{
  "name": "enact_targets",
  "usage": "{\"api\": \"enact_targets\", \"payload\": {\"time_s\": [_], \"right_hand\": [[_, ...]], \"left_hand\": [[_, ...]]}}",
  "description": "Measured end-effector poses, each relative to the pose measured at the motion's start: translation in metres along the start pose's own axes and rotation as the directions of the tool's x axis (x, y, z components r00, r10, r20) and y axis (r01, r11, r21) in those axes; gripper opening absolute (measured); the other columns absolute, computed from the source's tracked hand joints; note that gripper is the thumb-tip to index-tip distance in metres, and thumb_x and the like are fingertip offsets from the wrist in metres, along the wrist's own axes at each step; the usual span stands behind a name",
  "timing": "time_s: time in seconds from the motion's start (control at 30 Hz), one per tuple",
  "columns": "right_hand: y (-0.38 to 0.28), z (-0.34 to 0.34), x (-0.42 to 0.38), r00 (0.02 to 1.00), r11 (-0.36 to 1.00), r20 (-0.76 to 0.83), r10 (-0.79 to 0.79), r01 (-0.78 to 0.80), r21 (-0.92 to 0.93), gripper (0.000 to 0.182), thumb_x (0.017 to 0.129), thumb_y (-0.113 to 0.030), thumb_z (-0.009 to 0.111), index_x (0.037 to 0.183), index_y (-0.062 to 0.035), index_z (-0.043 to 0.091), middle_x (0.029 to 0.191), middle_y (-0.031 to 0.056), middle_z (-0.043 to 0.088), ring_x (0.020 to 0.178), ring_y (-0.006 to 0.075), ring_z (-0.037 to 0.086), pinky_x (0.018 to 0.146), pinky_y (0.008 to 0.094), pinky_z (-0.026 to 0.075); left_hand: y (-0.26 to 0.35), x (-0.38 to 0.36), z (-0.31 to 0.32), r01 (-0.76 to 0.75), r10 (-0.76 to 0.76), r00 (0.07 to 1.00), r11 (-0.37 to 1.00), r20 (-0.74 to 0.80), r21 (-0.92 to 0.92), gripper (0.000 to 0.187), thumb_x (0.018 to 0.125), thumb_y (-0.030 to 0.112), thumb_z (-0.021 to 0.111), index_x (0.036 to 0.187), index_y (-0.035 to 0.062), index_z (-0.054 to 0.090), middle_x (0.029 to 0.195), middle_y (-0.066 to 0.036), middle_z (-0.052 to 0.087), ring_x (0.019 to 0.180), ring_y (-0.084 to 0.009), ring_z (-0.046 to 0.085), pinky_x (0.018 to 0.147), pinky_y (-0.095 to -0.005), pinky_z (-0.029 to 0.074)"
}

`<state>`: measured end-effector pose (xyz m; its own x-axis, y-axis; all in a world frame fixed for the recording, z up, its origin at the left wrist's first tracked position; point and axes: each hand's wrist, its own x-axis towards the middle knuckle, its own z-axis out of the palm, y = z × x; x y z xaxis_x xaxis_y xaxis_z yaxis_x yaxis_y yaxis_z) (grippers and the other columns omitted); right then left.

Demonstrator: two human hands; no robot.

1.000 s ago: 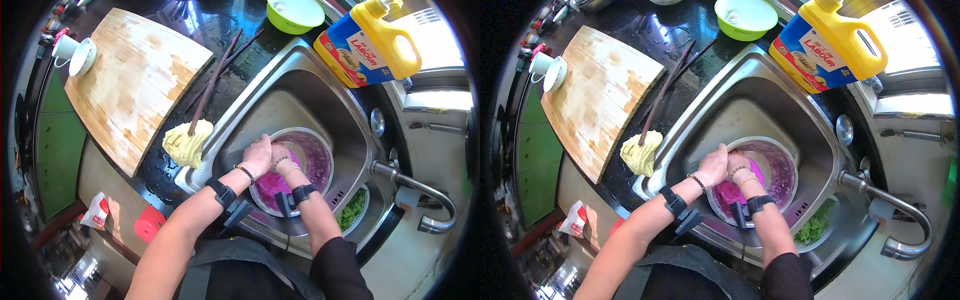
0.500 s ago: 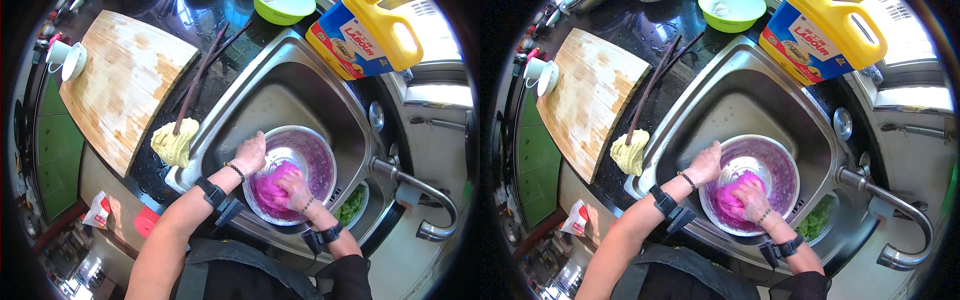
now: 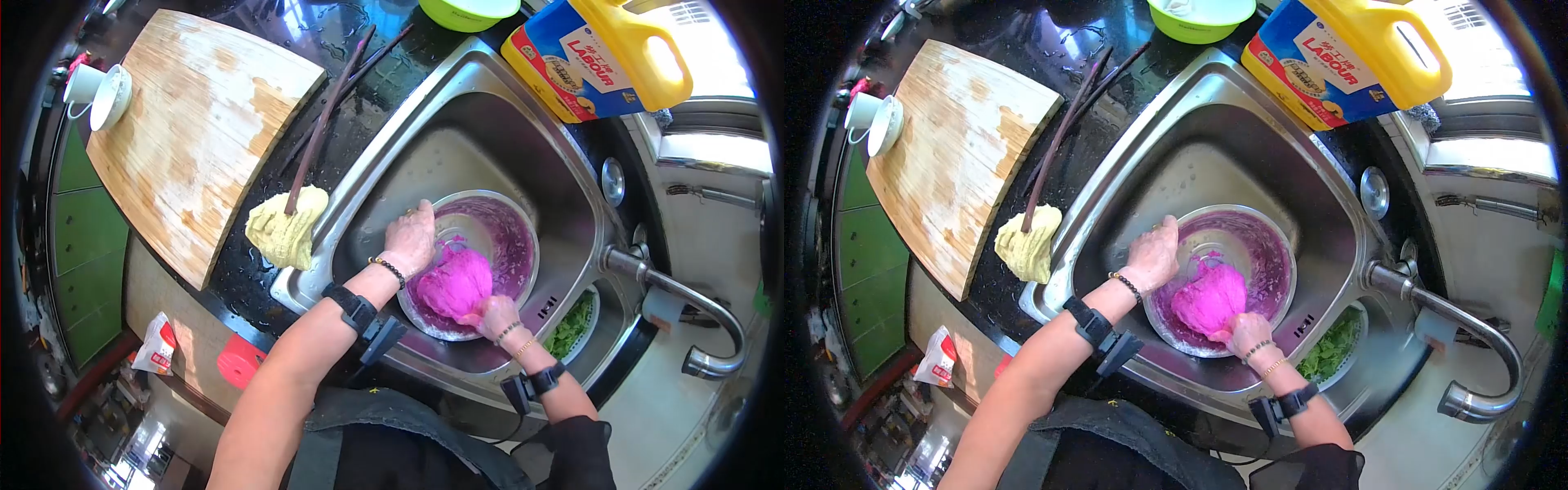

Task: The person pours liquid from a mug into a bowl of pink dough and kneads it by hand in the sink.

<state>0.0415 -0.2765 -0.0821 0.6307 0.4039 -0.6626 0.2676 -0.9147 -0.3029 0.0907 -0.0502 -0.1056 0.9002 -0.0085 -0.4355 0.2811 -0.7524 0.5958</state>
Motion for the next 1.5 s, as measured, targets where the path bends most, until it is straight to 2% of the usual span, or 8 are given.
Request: {"api": "enact_targets", "payload": {"time_s": [0.23,0.6,0.9,0.97,1.13,1.2,1.33,1.5], "right_hand": [[-0.033,0.032,0.036,0.989,0.95,0.024,0.146,-0.134,-0.283,0.016,0.071,-0.022,0.06,0.069,-0.0064,0.065,0.072,0.0148,0.062,0.07,0.0295,0.062,0.066,0.0381,0.05],[-0.046,0.042,0.076,0.958,0.929,-0.07,0.278,-0.287,-0.233,0.012,0.069,-0.01,0.055,0.074,-0.008,0.066,0.074,0.0132,0.064,0.073,0.0271,0.063,0.064,0.0365,0.051],[-0.026,0.039,0.032,0.999,0.999,0.047,-0.017,0.019,-0.028,0.032,0.069,-0.022,0.062,0.094,-0.0035,0.06,0.089,0.0179,0.061,0.087,0.0308,0.058,0.076,0.0378,0.047],[-0.015,0.038,-0.011,0.882,0.901,-0.316,-0.351,0.409,0.143,0.038,0.07,-0.019,0.063,0.103,-0.0018,0.055,0.096,0.0179,0.058,0.096,0.0307,0.053,0.081,0.0376,0.045],[-0.028,-0.039,-0.02,0.848,0.891,-0.363,-0.386,0.445,0.093,0.038,0.07,-0.012,0.06,0.106,-0.0012,0.052,0.099,0.017,0.056,0.098,0.0303,0.052,0.084,0.039,0.043],[-0.024,-0.044,0.029,0.867,0.936,-0.355,-0.35,0.333,-0.111,0.033,0.073,-0.019,0.058,0.101,-0.0008,0.054,0.099,0.0162,0.057,0.096,0.0295,0.053,0.083,0.0379,0.043],[-0.05,-0.023,0.13,0.952,0.97,-0.247,-0.178,0.127,-0.208,0.036,0.08,-0.033,0.045,0.098,-0.0041,0.058,0.097,0.0151,0.059,0.094,0.0289,0.055,0.082,0.0359,0.044],[-0.073,0.002,0.136,0.994,0.994,-0.042,-0.106,0.105,-0.028,0.033,0.077,-0.031,0.045,0.09,-0.0056,0.063,0.093,0.0172,0.062,0.088,0.0301,0.06,0.077,0.038,0.047]], "left_hand": [[-0.001,0.004,0.01,0.05,-0.05,0.999,0.998,-0.002,0.039,0.021,0.073,0.004,0.051,0.091,-0.001,0.042,0.087,-0.02,0.057,0.082,-0.0319,0.06,0.07,-0.038,0.05],[0.006,0.003,0.002,0.096,-0.099,0.993,0.994,0.062,0.057,0.022,0.075,0.007,0.049,0.094,-0.0019,0.041,0.088,-0.023,0.057,0.084,-0.0361,0.059,0.074,-0.0409,0.048],[-0.009,-0.017,0.003,0.195,-0.198,0.979,0.979,-0.047,-0.06,0.022,0.081,0.02,0.048,0.089,0.0009,0.056,0.088,-0.023,0.059,0.086,-0.0383,0.056,0.076,-0.0454,0.044],[-0.008,-0.004,0.002,0.119,-0.12,0.989,0.993,-0.083,-0.028,0.027,0.081,0.025,0.049,0.083,0.0002,0.059,0.084,-0.024,0.059,0.082,-0.0391,0.057,0.072,-0.0455,0.045],[-0.012,0.017,-0.002,0.138,-0.157,0.97,0.984,-0.185,-0.11,0.039,0.08,0.035,0.049,0.075,-0.0013,0.06,0.079,-0.025,0.058,0.079,-0.039,0.057,0.072,-0.0445,0.045],[-0.016,0.004,0.005,0.302,-0.308,0.951,0.942,-0.019,-0.144,0.046,0.083,0.039,0.04,0.085,-0.0025,0.061,0.087,-0.026,0.058,0.089,-0.0385,0.055,0.079,-0.0428,0.043],[-0.024,-0.019,0.024,0.14,-0.15,0.979,0.987,-0.135,-0.085,0.047,0.085,0.04,0.036,0.089,-0.001,0.058,0.086,-0.026,0.058,0.086,-0.0393,0.055,0.077,-0.0449,0.043],[-0.014,-0.014,0.022,0.212,-0.232,0.956,0.969,-0.181,-0.124,0.036,0.083,0.035,0.044,0.084,0.0019,0.057,0.081,-0.023,0.058,0.08,-0.0394,0.055,0.071,-0.0464,0.043]]}}
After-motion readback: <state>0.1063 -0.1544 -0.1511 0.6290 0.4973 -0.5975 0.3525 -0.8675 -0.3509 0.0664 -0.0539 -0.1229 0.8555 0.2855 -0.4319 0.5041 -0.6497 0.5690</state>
